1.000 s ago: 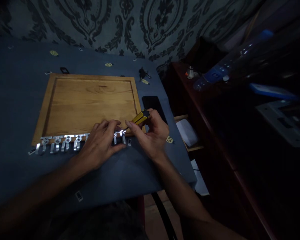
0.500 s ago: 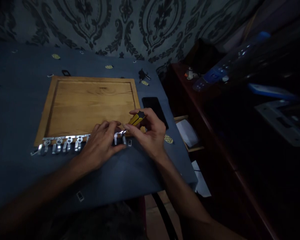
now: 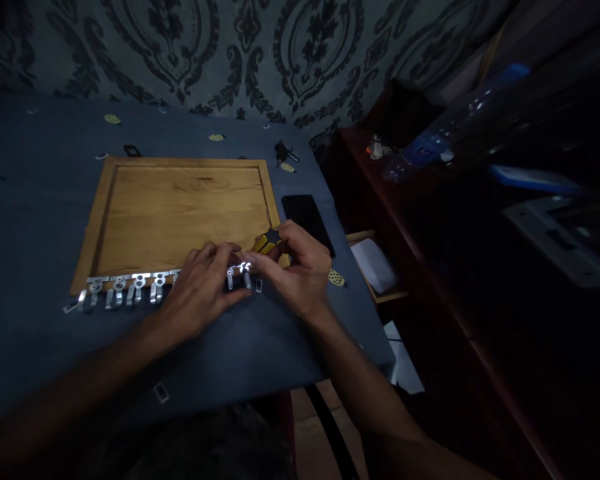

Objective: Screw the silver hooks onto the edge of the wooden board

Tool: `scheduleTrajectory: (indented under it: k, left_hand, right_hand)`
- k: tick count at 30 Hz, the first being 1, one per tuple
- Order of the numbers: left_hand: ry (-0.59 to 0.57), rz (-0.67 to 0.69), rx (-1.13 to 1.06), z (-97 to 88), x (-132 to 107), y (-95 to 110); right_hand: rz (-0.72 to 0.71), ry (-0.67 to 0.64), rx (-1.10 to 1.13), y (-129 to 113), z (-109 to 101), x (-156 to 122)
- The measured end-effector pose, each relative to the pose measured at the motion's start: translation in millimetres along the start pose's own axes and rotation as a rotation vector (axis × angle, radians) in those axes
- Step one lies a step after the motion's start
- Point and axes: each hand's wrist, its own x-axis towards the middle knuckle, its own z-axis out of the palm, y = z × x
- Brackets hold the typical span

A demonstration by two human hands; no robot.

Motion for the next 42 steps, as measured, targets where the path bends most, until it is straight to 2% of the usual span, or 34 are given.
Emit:
scheduleTrajectory:
  k: [3, 6, 11, 25, 36, 42]
  left_hand:
    - [0.010, 0.003, -0.014, -0.4, -0.1, 0.0]
    - [0.013, 0.021, -0.029, 0.0, -0.2, -0.5]
    - [0.011, 0.010, -0.019, 0.8, -0.1, -0.4]
    - [0.002, 0.003, -0.014, 0.9, -0.2, -1.0]
    - [0.050, 0.021, -0.030, 3.3, 0.1, -1.8]
    - [0.033, 0.008, -0.029, 2.2, 0.6, -1.7]
  right_hand:
    - [-0.080, 0.148, 0.006, 1.2, 1.7, -2.4]
    - [-0.044, 0.219, 0.039, 0.6, -0.1, -3.9]
    - [0.026, 0.093, 0.046, 2.9, -2.4, -7.7]
    - [0.032, 0.099, 0.030, 7.1, -1.2, -8.9]
    - [0.033, -0.068, 0.008, 1.5, -10.4, -7.5]
    - [0.049, -0.061, 0.082, 0.1, -7.5, -3.3]
